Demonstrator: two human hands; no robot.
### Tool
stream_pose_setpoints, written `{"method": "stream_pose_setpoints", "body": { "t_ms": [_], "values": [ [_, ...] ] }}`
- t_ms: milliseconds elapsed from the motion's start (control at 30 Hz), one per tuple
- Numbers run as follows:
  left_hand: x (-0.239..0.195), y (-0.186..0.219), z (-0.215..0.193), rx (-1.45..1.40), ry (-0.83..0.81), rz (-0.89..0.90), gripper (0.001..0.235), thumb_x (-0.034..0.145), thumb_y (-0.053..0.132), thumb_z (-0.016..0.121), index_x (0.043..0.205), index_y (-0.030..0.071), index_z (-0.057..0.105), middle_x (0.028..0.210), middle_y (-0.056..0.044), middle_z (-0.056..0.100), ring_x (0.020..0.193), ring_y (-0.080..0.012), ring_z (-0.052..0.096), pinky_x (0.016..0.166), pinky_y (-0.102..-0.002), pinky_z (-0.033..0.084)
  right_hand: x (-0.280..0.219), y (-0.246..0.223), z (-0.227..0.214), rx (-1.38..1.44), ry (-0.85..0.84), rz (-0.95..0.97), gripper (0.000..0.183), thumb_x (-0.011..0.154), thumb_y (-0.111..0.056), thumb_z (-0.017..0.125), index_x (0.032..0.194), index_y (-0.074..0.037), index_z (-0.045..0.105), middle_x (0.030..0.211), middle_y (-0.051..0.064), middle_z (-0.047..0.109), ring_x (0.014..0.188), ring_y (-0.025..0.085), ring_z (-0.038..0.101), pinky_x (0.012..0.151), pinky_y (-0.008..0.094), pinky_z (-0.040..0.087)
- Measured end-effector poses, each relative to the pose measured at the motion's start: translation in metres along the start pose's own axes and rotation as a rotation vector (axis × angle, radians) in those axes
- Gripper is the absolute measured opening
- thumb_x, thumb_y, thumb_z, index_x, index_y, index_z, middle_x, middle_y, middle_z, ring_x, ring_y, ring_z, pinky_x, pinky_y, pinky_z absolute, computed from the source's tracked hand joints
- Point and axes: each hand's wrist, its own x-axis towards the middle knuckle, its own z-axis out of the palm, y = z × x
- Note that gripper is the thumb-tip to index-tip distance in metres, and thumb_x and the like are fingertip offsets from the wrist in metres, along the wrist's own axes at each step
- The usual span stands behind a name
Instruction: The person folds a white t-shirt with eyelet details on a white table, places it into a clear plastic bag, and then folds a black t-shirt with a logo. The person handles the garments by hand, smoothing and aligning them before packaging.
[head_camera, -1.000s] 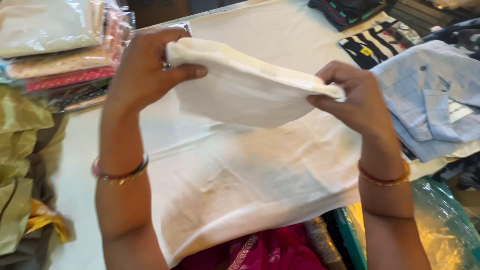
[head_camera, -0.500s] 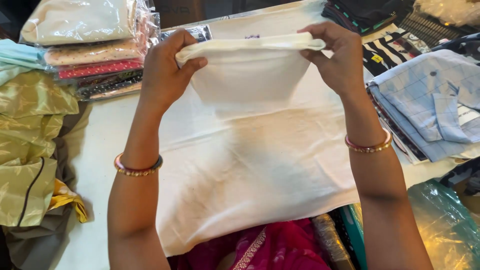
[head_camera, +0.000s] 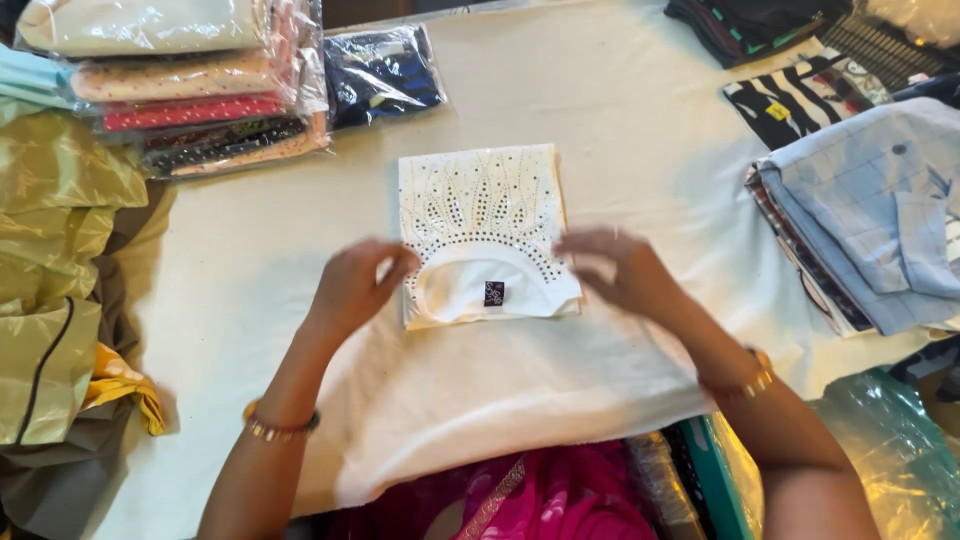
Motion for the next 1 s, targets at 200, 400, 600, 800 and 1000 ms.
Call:
{"method": "stream_pose_setpoints", "body": {
  "t_ms": [200,400,600,800,1000],
  "values": [
    [0.100,-0.016,0.054,-0.015,0.267,0.070,0.023,0.105,0.031,0.060,0.113,0.014,0.072,0.112,-0.009,0.072,0.111,-0.0316,0.064,0.096,-0.044,0.049,0.105,0.051,0.046,-0.067,0.011,0.079,0.050,0.099,-0.039,0.066,0.142,-0.016,0.060,0.150,0.009,0.056,0.147,0.030,0.045,0.117,0.048,0.039],
    [0.128,-0.044,0.100,0.362,-0.086,-0.207,0.071,0.097,0.064,0.042,0.160,0.036,0.029,0.171,-0.001,0.017,0.157,-0.0323,0.006,0.119,-0.064,0.006,0.119,0.086,0.090,-0.394,-0.328,0.370,0.077,0.094,-0.071,0.038,0.161,-0.034,0.025,0.170,0.003,0.014,0.157,0.023,0.006,0.120,0.065,0.006],
    [0.098,-0.047,0.099,0.362,-0.136,-0.155,0.070,0.101,0.067,0.032,0.163,0.037,0.018,0.172,0.001,0.006,0.158,-0.0284,-0.002,0.123,-0.062,0.000,0.078,0.080,0.093,-0.397,-0.227,0.293,0.071,0.101,-0.066,0.038,0.163,-0.033,0.027,0.173,0.007,0.014,0.159,0.030,0.004,0.123,0.063,0.009],
    [-0.017,-0.025,0.075,0.343,-0.255,0.013,0.070,0.102,0.060,0.039,0.163,0.033,0.020,0.173,-0.001,0.007,0.159,-0.0282,0.001,0.124,-0.059,0.008,-0.015,0.002,0.062,-0.364,-0.387,0.212,0.069,0.103,-0.052,0.043,0.163,-0.023,0.024,0.172,0.011,0.008,0.158,0.034,0.000,0.122,0.060,0.008],
    [-0.090,0.004,0.030,0.189,-0.432,0.016,0.081,0.091,0.054,0.061,0.161,0.026,0.028,0.171,-0.008,0.008,0.157,-0.0307,0.003,0.119,-0.055,0.009,-0.070,-0.046,0.029,-0.225,-0.442,0.098,0.084,0.092,-0.049,0.060,0.158,-0.008,0.027,0.164,0.023,0.012,0.156,0.041,0.008,0.121,0.057,0.014]
  ]
}}
